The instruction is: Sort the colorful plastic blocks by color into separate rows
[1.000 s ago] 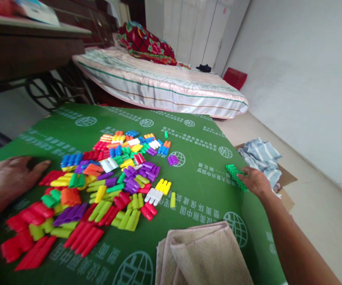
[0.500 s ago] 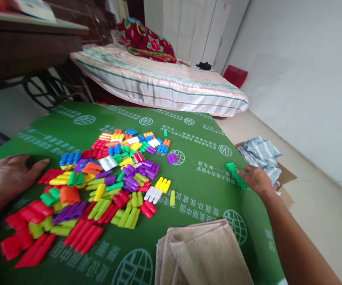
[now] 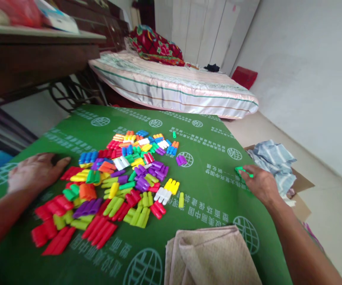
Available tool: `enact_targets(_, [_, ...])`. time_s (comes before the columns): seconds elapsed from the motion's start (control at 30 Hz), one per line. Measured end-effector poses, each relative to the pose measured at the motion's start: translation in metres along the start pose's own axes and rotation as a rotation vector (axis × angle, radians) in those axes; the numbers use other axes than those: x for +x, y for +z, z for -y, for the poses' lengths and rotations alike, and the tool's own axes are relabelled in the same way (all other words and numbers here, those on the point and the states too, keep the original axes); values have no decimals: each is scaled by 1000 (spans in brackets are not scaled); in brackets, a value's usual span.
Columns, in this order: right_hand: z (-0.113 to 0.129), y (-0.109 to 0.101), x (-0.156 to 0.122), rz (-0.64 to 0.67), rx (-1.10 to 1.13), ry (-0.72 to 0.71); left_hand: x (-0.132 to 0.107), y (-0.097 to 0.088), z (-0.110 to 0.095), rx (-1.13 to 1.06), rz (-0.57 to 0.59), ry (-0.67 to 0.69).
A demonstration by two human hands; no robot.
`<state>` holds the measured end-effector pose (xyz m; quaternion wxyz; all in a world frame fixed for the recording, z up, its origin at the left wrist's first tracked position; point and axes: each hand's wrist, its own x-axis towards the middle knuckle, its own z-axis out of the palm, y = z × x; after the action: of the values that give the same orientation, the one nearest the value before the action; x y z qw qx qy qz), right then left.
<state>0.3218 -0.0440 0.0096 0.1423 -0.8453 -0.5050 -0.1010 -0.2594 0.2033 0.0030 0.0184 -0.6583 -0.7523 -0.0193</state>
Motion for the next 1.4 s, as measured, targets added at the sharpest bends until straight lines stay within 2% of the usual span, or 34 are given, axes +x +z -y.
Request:
enact_targets(0.1, [41, 6, -9, 29, 158, -82, -7, -1, 1, -29, -21, 27])
enact_targets(0.27, [126, 10, -27, 197, 380, -367, -14, 2, 4, -38, -64, 57])
enact_targets(0.47, [224, 5, -43, 359, 466, -613, -14, 9, 7, -62, -124, 36])
enact_targets(0.6, [274, 9, -37, 369, 512, -699, -14, 11, 9, -71, -143, 34])
enact_targets(0.77, [323, 28, -21, 351, 456, -765, -14, 13, 9, -74, -170, 26])
enact_targets(0.93, [345, 33, -36, 408, 331, -862, -14, 17, 11, -73, -186, 16])
enact_targets(1.13, [330, 15, -70, 470, 267, -931, -15, 19, 12, -73, -191, 22])
enact_targets(1.23, [324, 17, -61, 424, 300, -888, -15, 19, 12, -72, -193, 24])
enact_targets(1.33, [322, 27, -37, 318, 280, -805, -15, 19, 12, -71, -195, 24])
enact_targets(1.4, [320, 35, -22, 304, 233, -741, -15, 19, 12, -70, -197, 21])
